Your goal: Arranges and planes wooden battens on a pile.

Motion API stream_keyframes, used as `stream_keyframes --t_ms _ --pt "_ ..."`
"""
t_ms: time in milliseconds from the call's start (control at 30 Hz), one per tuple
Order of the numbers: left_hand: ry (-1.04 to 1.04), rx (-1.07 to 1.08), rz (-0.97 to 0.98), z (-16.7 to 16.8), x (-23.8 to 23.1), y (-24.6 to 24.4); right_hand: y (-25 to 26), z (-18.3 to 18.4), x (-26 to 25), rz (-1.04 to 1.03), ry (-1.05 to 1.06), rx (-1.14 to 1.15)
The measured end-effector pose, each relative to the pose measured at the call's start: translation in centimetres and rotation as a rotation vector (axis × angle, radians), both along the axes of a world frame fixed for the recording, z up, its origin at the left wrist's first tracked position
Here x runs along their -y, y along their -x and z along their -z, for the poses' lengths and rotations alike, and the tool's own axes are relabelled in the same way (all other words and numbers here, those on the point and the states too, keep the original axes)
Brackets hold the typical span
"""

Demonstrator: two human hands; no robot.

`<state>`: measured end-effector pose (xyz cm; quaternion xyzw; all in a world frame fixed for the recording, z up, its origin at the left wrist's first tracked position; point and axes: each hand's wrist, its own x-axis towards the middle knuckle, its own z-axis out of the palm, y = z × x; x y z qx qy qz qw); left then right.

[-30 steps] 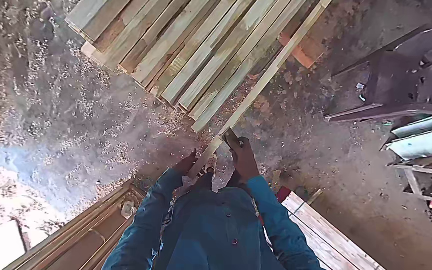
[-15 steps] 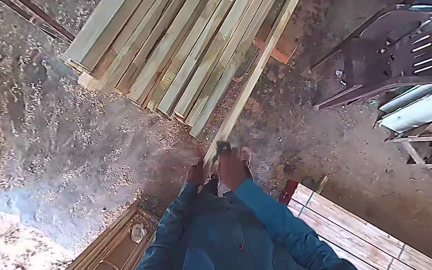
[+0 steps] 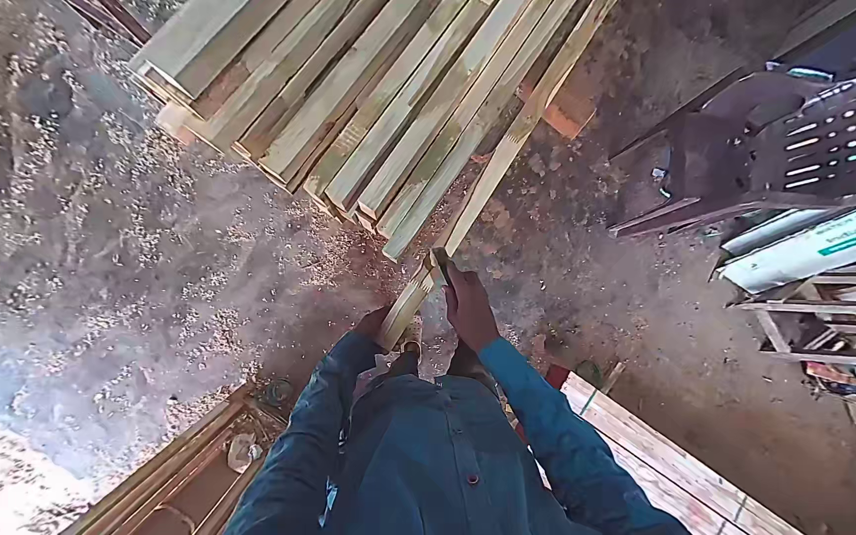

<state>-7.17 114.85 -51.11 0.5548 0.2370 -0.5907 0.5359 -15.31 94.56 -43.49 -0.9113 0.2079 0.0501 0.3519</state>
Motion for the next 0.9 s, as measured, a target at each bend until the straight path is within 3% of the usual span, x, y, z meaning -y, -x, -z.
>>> stream_keyframes --t_ms 100,167,200,267,367,467,600,700,800,900 --pt "0.007 0.015 -0.049 0.0 0.0 0.3 2.2 2.7 -3.4 -0.069 0.048 -0.199" --pt "-0.093 0.165 0.026 -1.1 0.5 0.4 4.3 -0.1 -6.0 -0.144 0.082 -0.364" --pt "-0.181 0.297 0.167 -1.5 0.7 0.3 4.7 -2.2 -6.4 -0.161 0.088 -0.433" --pt "-0.298 0.449 0.422 -1.5 0.7 0.0 3.6 -4.5 -5.2 -0.076 0.076 -0.413" --pt "-0.389 0.478 0.408 -0.7 0.6 1.2 -0.5 -4.0 -0.9 0.122 0.102 -0.250" --pt "-0.405 0.410 0.347 -0.7 1.1 1.0 -2.9 -4.4 -0.8 0.187 0.027 -0.314" --pt "-0.442 0.417 0.345 -2.6 1.4 0.8 0.2 -6.6 -8.3 -0.027 -0.051 -0.556" --pt "-0.422 0.482 0.431 -4.1 1.5 0.7 2.4 -8.1 -9.7 -0.178 -0.094 -0.657" --pt "-0.288 0.413 0.416 -4.3 1.0 0.9 4.5 -7.5 -6.2 -0.129 -0.193 -0.466" --pt "-0.063 0.192 0.151 -0.8 0.1 1.5 5.9 -4.5 -2.4 0.041 -0.341 -0.099"
